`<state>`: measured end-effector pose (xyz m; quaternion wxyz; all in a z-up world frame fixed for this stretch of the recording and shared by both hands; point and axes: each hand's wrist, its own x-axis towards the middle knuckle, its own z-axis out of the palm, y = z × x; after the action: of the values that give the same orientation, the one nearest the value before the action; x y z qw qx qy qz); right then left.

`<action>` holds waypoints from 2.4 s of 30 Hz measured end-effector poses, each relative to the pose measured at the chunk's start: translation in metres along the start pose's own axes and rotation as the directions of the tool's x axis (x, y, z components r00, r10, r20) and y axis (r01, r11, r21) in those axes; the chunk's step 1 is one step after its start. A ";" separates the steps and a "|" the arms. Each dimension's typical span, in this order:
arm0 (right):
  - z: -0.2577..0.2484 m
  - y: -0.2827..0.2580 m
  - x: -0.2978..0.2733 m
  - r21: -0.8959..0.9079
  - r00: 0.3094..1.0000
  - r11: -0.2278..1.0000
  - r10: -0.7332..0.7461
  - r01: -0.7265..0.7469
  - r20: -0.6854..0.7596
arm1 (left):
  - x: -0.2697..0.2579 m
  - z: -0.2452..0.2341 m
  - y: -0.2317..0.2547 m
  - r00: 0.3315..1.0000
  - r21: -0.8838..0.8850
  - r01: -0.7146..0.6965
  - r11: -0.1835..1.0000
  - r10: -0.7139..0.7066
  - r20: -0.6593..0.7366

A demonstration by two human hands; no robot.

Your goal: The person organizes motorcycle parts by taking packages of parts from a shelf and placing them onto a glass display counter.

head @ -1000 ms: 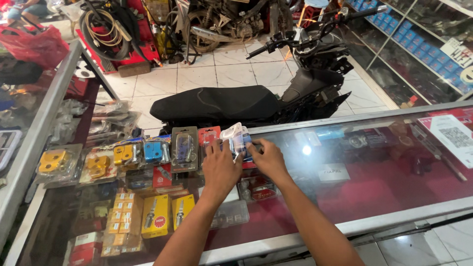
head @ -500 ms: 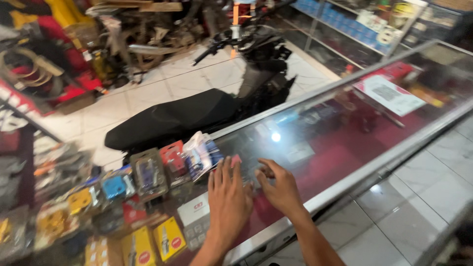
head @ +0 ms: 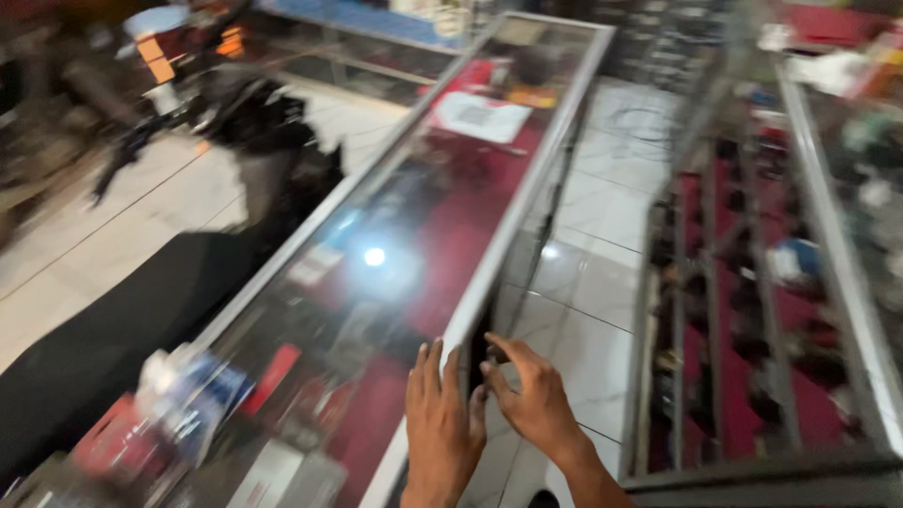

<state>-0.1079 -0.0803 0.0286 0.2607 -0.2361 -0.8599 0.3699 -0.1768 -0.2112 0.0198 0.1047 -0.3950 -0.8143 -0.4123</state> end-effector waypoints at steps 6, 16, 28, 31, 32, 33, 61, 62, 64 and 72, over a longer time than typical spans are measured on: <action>-0.063 0.042 -0.022 -0.064 0.980 0.985 0.153 -0.162 -0.124 | 0.014 0.064 0.030 0.970 -0.089 -0.169 0.982 0.182 0.162; -0.209 0.109 -0.086 -0.033 0.797 0.903 0.361 -0.429 -0.484 | 0.021 0.180 0.163 0.770 -0.409 -0.376 0.832 0.526 0.362; -0.328 0.141 -0.178 -0.083 0.520 0.895 0.177 -0.439 -0.836 | -0.003 0.250 0.327 0.547 -0.695 -0.491 0.525 0.807 0.223; -0.347 0.138 -0.195 -0.111 0.436 0.869 0.129 -0.483 -0.891 | -0.011 0.257 0.361 0.490 -0.745 -0.491 0.452 0.850 0.194; -0.350 0.138 -0.200 -0.126 0.409 0.859 0.103 -0.496 -0.907 | -0.014 0.259 0.369 0.472 -0.759 -0.492 0.427 0.863 0.180; -0.355 0.139 -0.204 -0.124 0.394 0.856 0.098 -0.501 -0.914 | -0.016 0.261 0.378 0.454 -0.770 -0.469 0.432 0.866 0.209; -0.499 0.194 -0.253 0.073 -0.153 0.626 -0.075 -0.776 -0.985 | -0.042 0.309 0.636 0.379 -0.990 0.129 -0.051 0.926 0.001; -0.500 0.196 -0.251 0.173 -0.226 0.619 -0.008 -0.766 -0.974 | -0.040 0.310 0.637 0.371 -0.990 0.136 -0.031 0.928 0.022; -0.501 0.198 -0.250 0.097 -0.198 0.679 -0.073 -0.727 -0.978 | -0.035 0.310 0.640 0.374 -0.992 0.119 -0.045 0.927 0.003; -0.483 0.178 -0.249 0.170 -0.212 0.882 0.082 -0.439 -0.974 | -0.019 0.295 0.640 0.318 -0.976 0.089 0.197 0.923 0.215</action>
<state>0.4182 0.1281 0.1109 0.6987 -0.6355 -0.3286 0.0037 0.3489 0.2232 0.1987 -0.3920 -0.7707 -0.1926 -0.4640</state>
